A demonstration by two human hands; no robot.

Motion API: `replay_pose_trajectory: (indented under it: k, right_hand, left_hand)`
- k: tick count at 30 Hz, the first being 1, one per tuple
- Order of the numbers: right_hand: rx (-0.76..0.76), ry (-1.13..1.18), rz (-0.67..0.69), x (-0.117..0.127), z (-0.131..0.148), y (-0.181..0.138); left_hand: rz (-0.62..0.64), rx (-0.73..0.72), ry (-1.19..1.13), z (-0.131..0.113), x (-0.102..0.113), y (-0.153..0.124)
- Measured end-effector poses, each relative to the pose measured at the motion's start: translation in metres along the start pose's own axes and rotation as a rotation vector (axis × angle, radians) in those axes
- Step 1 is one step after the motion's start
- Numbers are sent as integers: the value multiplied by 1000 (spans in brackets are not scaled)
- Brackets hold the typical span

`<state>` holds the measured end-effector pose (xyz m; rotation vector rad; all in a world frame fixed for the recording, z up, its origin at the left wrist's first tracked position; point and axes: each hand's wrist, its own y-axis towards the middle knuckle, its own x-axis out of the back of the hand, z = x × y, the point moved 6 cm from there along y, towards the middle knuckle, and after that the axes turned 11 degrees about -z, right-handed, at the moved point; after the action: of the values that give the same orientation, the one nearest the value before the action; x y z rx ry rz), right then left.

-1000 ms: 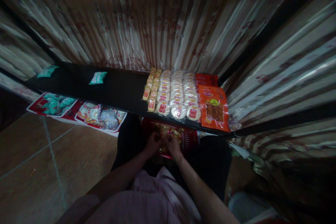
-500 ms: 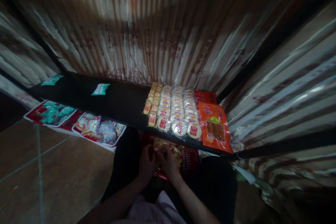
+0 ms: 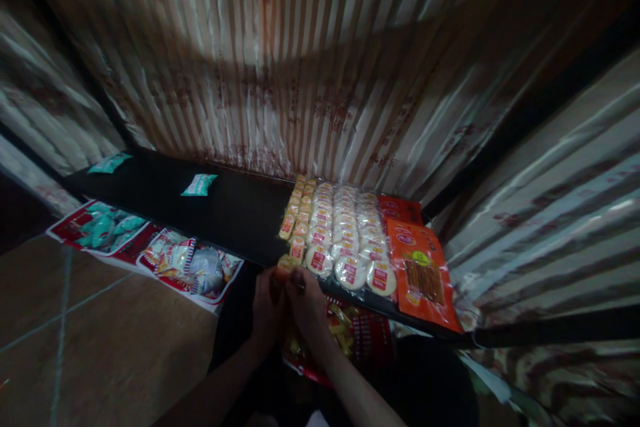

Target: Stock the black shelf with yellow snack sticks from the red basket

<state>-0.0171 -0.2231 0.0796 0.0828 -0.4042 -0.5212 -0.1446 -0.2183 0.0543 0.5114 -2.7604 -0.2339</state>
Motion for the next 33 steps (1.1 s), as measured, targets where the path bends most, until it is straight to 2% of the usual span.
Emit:
replay_pose_trajectory:
  k: [5,11,16,23,33]
  right_hand:
    - [49,12,-21,-15,9,13]
    - [189,-74,45,-33,24,25]
    - [219,-159,44,-47,26,35]
    - [371,-255,32,-60,27,43]
    - [426,-250,77,-67,14,47]
  left_hand:
    - [-92,-99,-9,-2,-3,29]
    - [-126,-139,-10,7,-15,56]
    - [-84,-132,-49,20,-30,72]
    - [-27,-81,-84,23,-41,89]
    - [-4,0,-140,28,-52,95]
